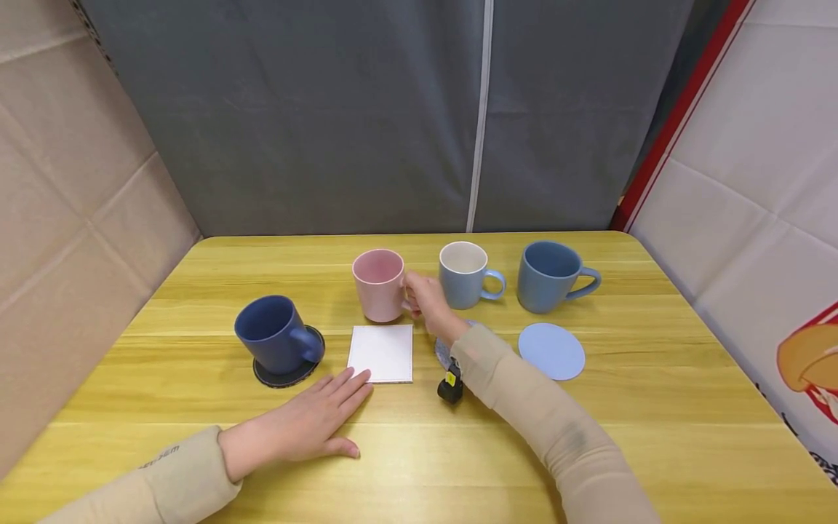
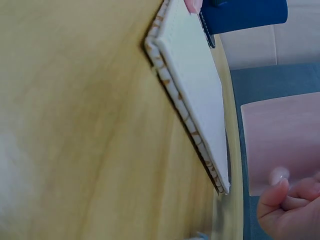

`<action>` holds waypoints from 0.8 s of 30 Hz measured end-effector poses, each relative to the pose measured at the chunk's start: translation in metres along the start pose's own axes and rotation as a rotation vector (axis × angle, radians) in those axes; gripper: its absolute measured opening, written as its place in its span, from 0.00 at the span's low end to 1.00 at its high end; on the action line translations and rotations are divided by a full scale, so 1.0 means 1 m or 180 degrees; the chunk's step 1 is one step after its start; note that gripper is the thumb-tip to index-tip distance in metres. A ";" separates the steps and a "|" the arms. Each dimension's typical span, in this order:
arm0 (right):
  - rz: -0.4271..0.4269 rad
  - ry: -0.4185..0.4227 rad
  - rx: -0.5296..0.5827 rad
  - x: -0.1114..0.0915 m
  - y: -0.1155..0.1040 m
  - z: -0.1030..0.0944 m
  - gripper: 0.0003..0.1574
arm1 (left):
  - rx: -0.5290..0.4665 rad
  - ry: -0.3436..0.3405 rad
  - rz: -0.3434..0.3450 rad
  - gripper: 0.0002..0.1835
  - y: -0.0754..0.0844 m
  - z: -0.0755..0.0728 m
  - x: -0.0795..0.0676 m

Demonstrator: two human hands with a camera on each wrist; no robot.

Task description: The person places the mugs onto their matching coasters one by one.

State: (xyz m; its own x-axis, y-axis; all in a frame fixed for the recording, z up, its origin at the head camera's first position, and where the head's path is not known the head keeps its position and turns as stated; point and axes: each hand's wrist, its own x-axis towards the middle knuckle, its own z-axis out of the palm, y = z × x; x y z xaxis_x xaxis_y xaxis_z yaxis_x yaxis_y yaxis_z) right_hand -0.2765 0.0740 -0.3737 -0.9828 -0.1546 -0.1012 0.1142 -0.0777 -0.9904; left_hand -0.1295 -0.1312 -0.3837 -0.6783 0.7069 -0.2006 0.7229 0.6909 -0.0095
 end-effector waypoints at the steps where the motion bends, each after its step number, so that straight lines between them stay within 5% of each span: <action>1: -0.0004 -0.0001 0.0010 0.000 0.000 0.000 0.25 | 0.0006 0.0002 0.0001 0.47 0.000 0.000 0.000; 24: -0.0053 -0.0170 -0.0035 -0.015 0.003 -0.001 0.24 | -0.0015 -0.0029 0.0022 0.47 -0.001 0.001 0.000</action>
State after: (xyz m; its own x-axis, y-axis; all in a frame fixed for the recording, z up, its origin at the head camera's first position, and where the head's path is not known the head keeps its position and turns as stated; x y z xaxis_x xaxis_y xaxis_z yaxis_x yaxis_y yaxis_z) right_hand -0.2619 0.0770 -0.3753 -0.9753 -0.2057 -0.0799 0.0961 -0.0699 -0.9929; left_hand -0.1299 -0.1320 -0.3852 -0.6721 0.7102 -0.2097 0.7268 0.6868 -0.0036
